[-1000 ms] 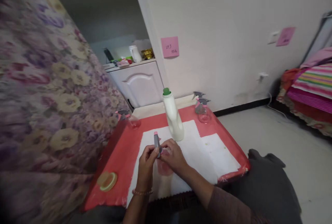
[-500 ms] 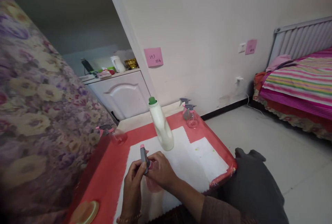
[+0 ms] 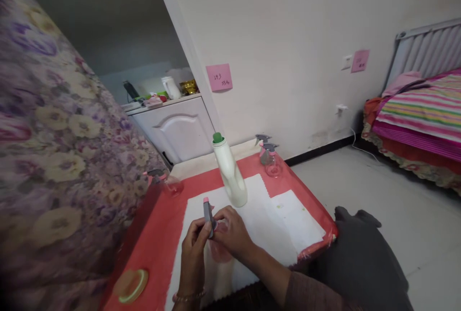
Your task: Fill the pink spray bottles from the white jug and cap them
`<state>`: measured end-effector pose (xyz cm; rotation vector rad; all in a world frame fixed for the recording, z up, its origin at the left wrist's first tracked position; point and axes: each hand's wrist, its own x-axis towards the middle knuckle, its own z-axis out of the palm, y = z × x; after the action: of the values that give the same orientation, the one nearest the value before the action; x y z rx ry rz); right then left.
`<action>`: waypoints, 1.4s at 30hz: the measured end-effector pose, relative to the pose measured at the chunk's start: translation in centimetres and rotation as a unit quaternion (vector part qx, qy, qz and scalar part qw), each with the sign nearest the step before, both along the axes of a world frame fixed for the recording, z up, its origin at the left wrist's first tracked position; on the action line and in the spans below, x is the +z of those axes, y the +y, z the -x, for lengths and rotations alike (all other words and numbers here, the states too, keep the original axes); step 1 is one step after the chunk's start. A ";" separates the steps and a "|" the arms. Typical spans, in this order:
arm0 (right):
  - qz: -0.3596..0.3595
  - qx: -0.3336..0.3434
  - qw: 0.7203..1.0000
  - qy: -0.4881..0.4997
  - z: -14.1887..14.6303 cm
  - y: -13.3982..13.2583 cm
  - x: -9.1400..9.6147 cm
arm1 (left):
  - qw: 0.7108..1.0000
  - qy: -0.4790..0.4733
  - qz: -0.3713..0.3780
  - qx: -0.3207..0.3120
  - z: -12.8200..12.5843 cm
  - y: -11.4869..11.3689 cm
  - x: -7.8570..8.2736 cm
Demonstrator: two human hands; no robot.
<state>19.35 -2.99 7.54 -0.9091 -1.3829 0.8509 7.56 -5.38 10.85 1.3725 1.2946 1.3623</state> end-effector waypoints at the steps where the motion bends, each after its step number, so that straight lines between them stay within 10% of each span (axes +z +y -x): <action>1: 0.007 -0.011 1.000 0.008 0.0 0.0 0.0 | 1.000 0.000 0.002 -0.002 0.0 0.0 0.0; 42: 0.022 0.008 1.000 -0.002 -0.1 -0.4 -0.4 | 0.999 -0.008 -0.033 0.007 -0.2 -0.2 -0.1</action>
<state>19.46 -3.35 7.13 -0.9354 -1.3812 0.8954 7.72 -5.54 10.77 1.3963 1.2599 1.4349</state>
